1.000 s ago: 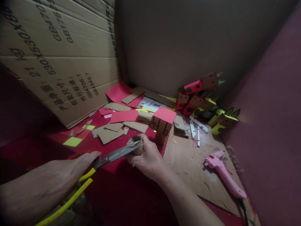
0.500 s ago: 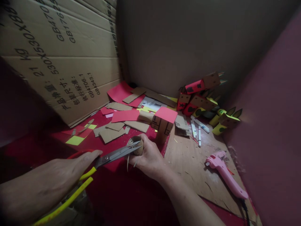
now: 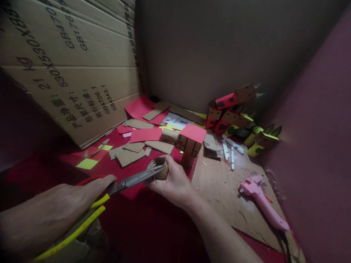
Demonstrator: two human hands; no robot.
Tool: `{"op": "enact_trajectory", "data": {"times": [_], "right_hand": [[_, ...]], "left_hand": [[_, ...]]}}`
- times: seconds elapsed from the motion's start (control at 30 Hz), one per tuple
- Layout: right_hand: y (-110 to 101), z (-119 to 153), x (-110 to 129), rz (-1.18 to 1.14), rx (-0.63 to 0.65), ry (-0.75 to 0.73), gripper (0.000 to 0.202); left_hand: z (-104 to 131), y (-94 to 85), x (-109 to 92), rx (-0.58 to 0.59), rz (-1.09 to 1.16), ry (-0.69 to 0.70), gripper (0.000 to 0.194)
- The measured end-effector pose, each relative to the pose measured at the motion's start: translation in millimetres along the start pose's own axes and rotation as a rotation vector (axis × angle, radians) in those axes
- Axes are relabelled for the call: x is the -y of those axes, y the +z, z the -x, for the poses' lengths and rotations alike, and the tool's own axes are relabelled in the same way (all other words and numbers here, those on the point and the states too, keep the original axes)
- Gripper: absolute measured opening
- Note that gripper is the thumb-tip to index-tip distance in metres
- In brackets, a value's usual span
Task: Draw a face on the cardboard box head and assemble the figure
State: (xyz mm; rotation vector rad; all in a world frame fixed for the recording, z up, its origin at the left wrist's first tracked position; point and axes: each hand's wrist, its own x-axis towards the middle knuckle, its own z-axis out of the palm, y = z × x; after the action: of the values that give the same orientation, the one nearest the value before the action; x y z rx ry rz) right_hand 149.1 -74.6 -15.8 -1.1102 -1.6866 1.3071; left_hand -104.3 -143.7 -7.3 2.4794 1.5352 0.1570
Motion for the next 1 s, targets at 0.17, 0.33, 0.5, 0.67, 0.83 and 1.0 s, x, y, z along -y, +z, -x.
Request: {"op": "enact_trajectory", "data": {"times": [0.17, 0.33, 0.5, 0.67, 0.83, 1.0], "right_hand": [[-8, -2, 7, -0.269, 0.118, 0.081, 0.048], [-7, -4, 5, -0.284, 0.127, 0.157, 0.046], [-1, -3, 5, -0.214, 0.113, 0.130, 0.042], [1, -2, 2, -0.194, 0.151, 0.090, 0.035], [2, -3, 1, -0.214, 0.133, 0.084, 0.041], [-1, 0, 5, -0.271, 0.145, 0.122, 0.049]], "left_hand": [[7, 6.0, 4, -0.014, 0.062, -0.010, 0.035], [9, 14.2, 7, -0.059, 0.042, -0.048, 0.039], [6, 5.7, 3, 0.020, 0.059, -0.022, 0.040], [-2, -6.7, -4, 0.145, 0.091, -0.006, 0.034], [-4, -8.0, -5, 0.164, 0.064, 0.017, 0.038], [4, 4.9, 0, -0.019, 0.077, -0.054, 0.040]]}}
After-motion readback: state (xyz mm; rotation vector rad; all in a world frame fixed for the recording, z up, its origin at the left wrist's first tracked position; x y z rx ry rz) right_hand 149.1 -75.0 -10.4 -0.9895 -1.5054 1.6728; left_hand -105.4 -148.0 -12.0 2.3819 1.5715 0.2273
